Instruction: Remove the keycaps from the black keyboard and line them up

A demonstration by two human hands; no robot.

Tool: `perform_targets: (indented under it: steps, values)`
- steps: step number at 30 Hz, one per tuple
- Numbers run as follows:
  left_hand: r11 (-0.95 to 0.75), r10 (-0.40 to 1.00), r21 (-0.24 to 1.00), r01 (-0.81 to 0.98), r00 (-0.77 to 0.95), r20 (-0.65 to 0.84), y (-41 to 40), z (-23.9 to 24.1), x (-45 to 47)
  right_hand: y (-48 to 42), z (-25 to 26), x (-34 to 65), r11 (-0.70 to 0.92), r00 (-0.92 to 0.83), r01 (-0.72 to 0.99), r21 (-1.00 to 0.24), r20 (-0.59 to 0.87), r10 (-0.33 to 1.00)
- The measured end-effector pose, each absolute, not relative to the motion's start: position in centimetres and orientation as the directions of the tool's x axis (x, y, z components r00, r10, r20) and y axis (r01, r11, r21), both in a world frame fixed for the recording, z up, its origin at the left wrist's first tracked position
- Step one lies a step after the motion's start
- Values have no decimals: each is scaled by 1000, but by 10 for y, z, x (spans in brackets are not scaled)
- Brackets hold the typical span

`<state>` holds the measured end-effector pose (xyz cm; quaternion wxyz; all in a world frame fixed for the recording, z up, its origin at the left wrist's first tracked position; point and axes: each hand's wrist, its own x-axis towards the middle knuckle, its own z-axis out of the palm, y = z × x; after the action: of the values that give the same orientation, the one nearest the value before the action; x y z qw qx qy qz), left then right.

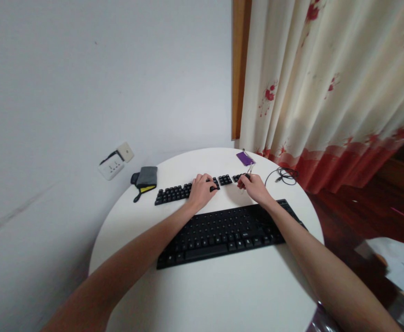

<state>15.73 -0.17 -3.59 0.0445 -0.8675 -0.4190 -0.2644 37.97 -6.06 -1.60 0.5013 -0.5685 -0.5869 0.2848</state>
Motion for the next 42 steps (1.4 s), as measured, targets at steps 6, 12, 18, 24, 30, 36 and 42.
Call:
perform_targets:
  steps: [6, 12, 18, 24, 30, 36, 42]
  values:
    - [-649, 698, 144, 747, 509, 504, -5, -32, 157, -62, -14, 380, 198, 152, 355, -914, 265, 952]
    - [-616, 716, 259, 744, 391, 579, -6, -4, 145, -63, -9, 381, 190, 185, 317, -929, 257, 948]
    - [-591, 800, 482, 646, 398, 448, -43, 21, 123, -65, -7, 383, 189, 218, 259, -947, 248, 944]
    - [-563, 822, 573, 595, 474, 316, -88, 11, 114, -70, 5, 391, 239, 329, 313, -919, 340, 881]
    - [-595, 800, 552, 585, 497, 336, -91, 1, 110, -94, 34, 407, 304, 388, 248, -920, 381, 839]
    - [-612, 786, 557, 562, 510, 350, -91, 3, 109, -151, 31, 428, 240, 365, 469, -850, 434, 824]
    - [-625, 769, 570, 533, 546, 333, -95, 1, 114, -193, 4, 455, 83, 380, 586, -806, 364, 850]
